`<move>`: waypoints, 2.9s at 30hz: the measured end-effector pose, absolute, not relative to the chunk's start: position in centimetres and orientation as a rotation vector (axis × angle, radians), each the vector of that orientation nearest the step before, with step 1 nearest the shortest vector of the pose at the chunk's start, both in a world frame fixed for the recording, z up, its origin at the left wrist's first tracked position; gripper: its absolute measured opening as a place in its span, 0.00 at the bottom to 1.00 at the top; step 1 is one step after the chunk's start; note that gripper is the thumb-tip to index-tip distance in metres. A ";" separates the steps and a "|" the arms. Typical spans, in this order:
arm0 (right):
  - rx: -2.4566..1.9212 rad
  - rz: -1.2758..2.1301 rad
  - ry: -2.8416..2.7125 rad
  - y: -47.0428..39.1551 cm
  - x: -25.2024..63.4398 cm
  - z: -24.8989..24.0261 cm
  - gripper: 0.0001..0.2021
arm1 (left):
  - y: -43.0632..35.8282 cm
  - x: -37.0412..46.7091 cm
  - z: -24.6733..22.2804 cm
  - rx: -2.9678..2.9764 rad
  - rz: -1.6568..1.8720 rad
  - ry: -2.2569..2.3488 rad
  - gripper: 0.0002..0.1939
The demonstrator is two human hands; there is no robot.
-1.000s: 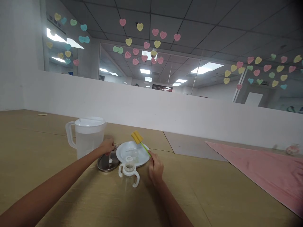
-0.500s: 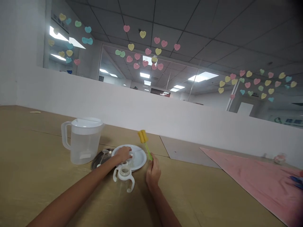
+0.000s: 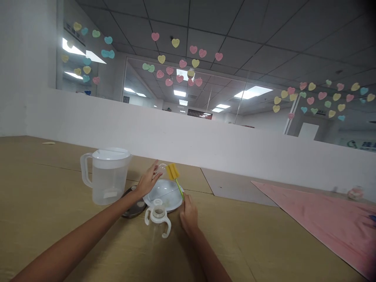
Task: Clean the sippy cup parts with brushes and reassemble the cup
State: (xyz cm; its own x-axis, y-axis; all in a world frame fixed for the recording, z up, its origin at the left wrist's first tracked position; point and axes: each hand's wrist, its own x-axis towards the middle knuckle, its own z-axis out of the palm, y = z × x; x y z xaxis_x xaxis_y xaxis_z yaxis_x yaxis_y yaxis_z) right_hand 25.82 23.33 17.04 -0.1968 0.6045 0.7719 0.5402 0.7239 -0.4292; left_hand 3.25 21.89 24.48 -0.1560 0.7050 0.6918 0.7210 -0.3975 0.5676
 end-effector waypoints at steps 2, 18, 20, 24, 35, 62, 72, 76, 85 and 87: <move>-0.839 0.147 -1.823 23.3 25.9 17.3 0.19 | 21.6 3.2 23.9 -1.847 -1.767 -1.669 0.31; -0.911 0.203 -1.560 23.6 26.0 17.4 0.17 | 17.8 -1.0 17.5 -1.665 -1.200 -2.302 0.19; -0.900 0.194 -1.568 23.4 26.0 17.5 0.17 | 17.7 -0.9 17.7 -1.693 -1.189 -2.302 0.20; -0.899 0.182 -1.580 23.3 25.9 17.6 0.17 | 18.0 0.2 20.0 -1.655 -1.280 -2.215 0.24; -0.896 0.214 -1.607 23.2 26.3 17.5 0.17 | 20.7 7.3 22.9 -2.549 -1.157 -1.942 0.08; -1.145 0.418 -1.501 22.9 27.1 18.8 0.19 | 15.9 -0.3 21.2 -1.632 -1.488 -2.086 0.12; -1.169 0.429 -1.579 22.5 26.7 18.8 0.21 | 15.4 2.0 21.2 -1.714 -1.161 -2.180 0.15; -1.180 0.419 -1.595 22.5 26.9 18.8 0.21 | 17.0 4.5 23.5 -2.081 -0.949 -2.123 0.08; -1.178 0.406 -1.550 22.8 27.0 18.4 0.20 | 19.2 4.5 24.3 -2.364 -0.993 -2.042 0.06; -1.155 0.407 -1.560 22.7 26.8 18.3 0.20 | 19.4 4.0 24.7 -2.317 -1.191 -1.951 0.12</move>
